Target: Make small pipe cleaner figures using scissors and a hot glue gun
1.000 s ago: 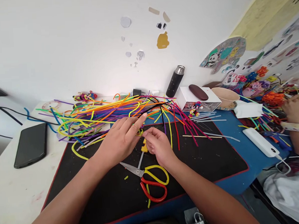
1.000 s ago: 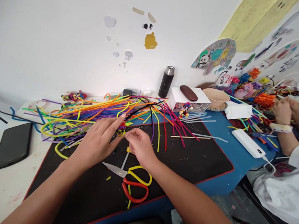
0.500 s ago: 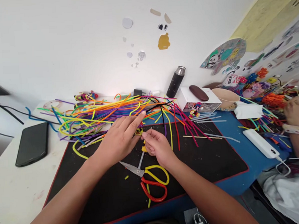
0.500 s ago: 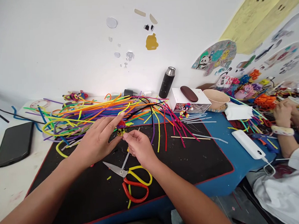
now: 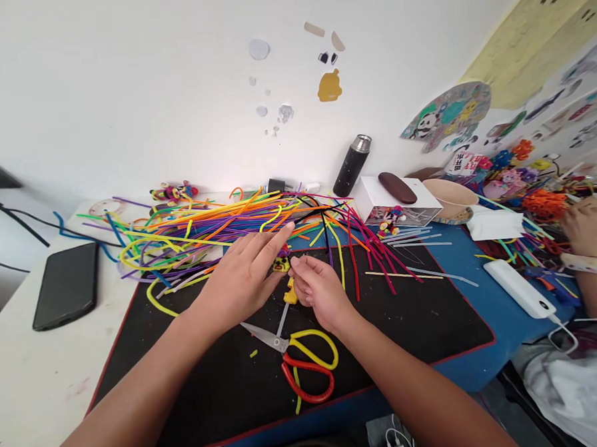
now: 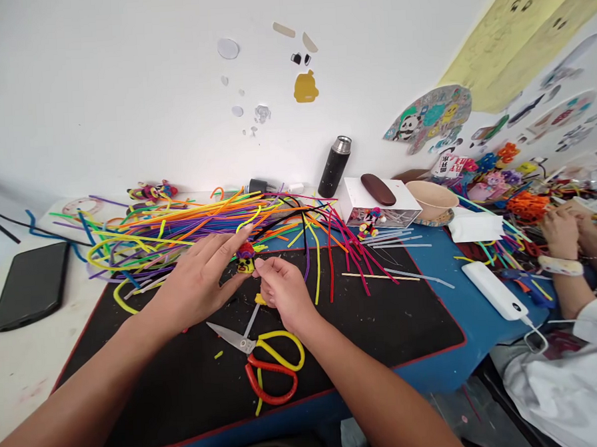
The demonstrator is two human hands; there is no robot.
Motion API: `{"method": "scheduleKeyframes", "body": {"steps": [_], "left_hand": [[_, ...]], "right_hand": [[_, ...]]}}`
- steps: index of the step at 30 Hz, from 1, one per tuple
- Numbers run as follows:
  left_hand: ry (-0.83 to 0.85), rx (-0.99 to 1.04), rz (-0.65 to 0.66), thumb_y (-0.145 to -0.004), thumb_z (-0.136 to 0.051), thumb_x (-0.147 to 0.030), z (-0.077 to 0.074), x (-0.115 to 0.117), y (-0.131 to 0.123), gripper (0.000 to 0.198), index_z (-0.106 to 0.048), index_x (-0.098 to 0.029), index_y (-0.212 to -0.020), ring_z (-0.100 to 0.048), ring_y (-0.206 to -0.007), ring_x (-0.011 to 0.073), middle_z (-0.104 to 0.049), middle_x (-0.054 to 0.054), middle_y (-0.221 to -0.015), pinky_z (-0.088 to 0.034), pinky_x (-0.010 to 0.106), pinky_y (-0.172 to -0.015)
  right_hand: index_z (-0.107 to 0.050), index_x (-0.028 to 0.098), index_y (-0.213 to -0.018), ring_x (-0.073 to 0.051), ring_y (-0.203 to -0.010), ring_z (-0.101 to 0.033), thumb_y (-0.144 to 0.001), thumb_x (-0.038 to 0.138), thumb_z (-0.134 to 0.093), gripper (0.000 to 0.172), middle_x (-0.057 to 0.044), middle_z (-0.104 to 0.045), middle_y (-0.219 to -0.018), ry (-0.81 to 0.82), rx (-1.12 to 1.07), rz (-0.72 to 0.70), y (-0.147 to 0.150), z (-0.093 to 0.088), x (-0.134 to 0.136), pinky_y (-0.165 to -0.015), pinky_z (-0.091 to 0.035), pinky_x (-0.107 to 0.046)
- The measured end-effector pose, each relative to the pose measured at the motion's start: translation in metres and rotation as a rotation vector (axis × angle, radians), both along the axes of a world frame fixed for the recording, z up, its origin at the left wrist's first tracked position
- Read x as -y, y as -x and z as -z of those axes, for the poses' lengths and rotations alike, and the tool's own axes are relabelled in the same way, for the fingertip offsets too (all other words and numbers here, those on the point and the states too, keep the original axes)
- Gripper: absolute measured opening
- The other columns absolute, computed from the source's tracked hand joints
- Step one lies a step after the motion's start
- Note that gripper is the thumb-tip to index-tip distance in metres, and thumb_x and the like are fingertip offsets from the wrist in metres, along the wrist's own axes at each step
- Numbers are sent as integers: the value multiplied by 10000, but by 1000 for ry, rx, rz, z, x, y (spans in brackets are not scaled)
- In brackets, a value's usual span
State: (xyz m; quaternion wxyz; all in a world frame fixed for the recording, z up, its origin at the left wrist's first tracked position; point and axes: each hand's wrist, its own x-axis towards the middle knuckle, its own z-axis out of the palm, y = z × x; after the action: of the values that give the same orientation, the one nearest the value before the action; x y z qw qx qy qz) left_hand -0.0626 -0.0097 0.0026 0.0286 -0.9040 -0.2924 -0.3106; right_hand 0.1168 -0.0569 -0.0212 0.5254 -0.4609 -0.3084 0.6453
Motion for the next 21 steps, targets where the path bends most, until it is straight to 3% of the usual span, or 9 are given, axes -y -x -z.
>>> {"method": "scheduleKeyframes", "body": {"steps": [14,21], "left_hand": [[34,-23,22,-1043,-558,-218,-1,1,-3,722,-239,-176,-1689,-655,-1103,320,-681,170,-1238,-553,454,-952],[40,-11,52,-1061,-524,-217,0,2,-4,735,-179,-204,-1710,-658,-1098,307,-676,162,-1248,-557,447,-954]], "right_hand": [[-607,197,-722,-43,-393,-218,-775,616,-852,488,127,-338,-461,0,23,-5,-1,2,1,-410,-121,-212],[-602,200,-716,-44,-390,-221,-772,609,-857,486,127,-334,-457,15,12,-22,-3,3,0,-411,-118,-213]]}}
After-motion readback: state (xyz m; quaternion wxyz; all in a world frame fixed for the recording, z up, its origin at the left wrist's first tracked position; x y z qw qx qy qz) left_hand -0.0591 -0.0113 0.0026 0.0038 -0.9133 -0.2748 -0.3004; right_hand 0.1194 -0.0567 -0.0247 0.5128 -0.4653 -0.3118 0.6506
